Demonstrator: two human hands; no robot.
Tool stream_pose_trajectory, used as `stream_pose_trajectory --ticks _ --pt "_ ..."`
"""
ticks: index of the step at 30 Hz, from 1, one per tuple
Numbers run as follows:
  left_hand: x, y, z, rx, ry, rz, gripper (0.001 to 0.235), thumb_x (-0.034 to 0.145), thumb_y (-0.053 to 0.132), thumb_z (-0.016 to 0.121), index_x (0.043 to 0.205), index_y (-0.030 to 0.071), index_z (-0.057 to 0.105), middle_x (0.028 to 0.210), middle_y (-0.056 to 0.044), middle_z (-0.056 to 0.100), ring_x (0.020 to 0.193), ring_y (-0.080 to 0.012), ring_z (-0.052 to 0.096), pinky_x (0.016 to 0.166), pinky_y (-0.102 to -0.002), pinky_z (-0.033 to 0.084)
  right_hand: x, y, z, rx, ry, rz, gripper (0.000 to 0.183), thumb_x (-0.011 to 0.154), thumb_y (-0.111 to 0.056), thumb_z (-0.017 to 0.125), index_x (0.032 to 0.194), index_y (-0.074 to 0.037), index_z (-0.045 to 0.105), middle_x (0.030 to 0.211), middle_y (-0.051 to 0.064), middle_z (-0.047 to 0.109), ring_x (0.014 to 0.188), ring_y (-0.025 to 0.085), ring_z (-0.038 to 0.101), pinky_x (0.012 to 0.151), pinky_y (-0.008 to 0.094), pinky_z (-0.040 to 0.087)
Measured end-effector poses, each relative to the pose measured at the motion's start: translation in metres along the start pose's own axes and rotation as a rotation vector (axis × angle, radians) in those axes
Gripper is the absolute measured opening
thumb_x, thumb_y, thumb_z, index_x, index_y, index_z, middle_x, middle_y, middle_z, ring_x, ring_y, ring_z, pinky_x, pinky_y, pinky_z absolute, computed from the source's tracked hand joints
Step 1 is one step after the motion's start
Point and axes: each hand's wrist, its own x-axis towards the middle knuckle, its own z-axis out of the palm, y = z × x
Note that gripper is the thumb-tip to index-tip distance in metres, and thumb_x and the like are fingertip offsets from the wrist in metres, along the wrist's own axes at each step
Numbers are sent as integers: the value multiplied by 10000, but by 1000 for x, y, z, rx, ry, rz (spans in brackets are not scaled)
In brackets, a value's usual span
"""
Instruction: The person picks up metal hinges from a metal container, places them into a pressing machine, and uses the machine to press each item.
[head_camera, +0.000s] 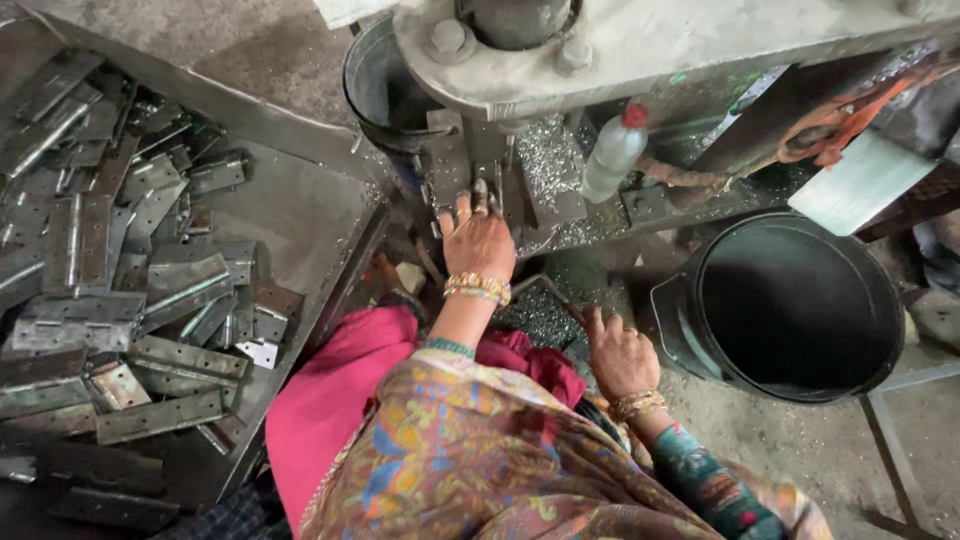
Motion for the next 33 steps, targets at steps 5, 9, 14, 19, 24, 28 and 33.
stream_pose_trajectory --ticks 5,9,14,19,24,28,33 --pt "-19 -7 6 41 62 82 422 944 188 467 1310 87 652 1510 -42 543 1342 -241 471 1010 -527 361 7 4 14 71 48 0 443 897 -248 553 1312 -109 620 880 90 705 771 276 736 597 411 572" --pt "5 -4 3 161 -132 85 349 995 182 465 1229 102 712 1551 -61 519 1485 -231 404 1086 -495 338 36 11 -28 -26 -29 -125 261 1036 -233 484 1167 -118 679 905 72 730 840 268 734 647 417 552" --pt "25 0 -2 119 -73 54 365 1022 191 461 1247 82 728 1470 -84 590 1475 -244 424 1152 -525 294 45 6 -38 -92 -57 -69 261 1075 -198 470 1191 -148 698 994 69 729 914 256 720 691 401 538" --pt "13 4 5 57 25 47 396 916 204 499 1217 58 710 1520 -113 534 1392 -272 416 1038 -541 308 2 -2 6 -92 -50 -14 494 883 -220 557 1361 -111 622 1018 99 709 841 229 721 653 378 546" --pt "3 4 4 90 131 76 373 907 193 512 1153 36 744 1396 -103 618 1347 -241 471 1076 -560 307 27 -3 -20 -52 -7 49 342 1029 -283 490 1306 -158 648 1081 85 720 946 250 702 719 382 530" --pt "-3 8 0 118 -2 102 326 985 190 503 1065 67 795 1243 -124 717 1366 -235 524 1234 -555 240 40 7 -22 -106 -113 -59 276 1106 -214 492 1312 -140 660 1006 79 747 910 232 737 685 361 538" --pt "-4 4 4 160 220 104 319 916 201 527 996 70 808 1227 -122 726 1263 -233 583 1205 -557 250 -1 -1 20 -110 91 30 462 856 -204 567 1311 -155 630 899 74 735 744 218 748 538 346 563"
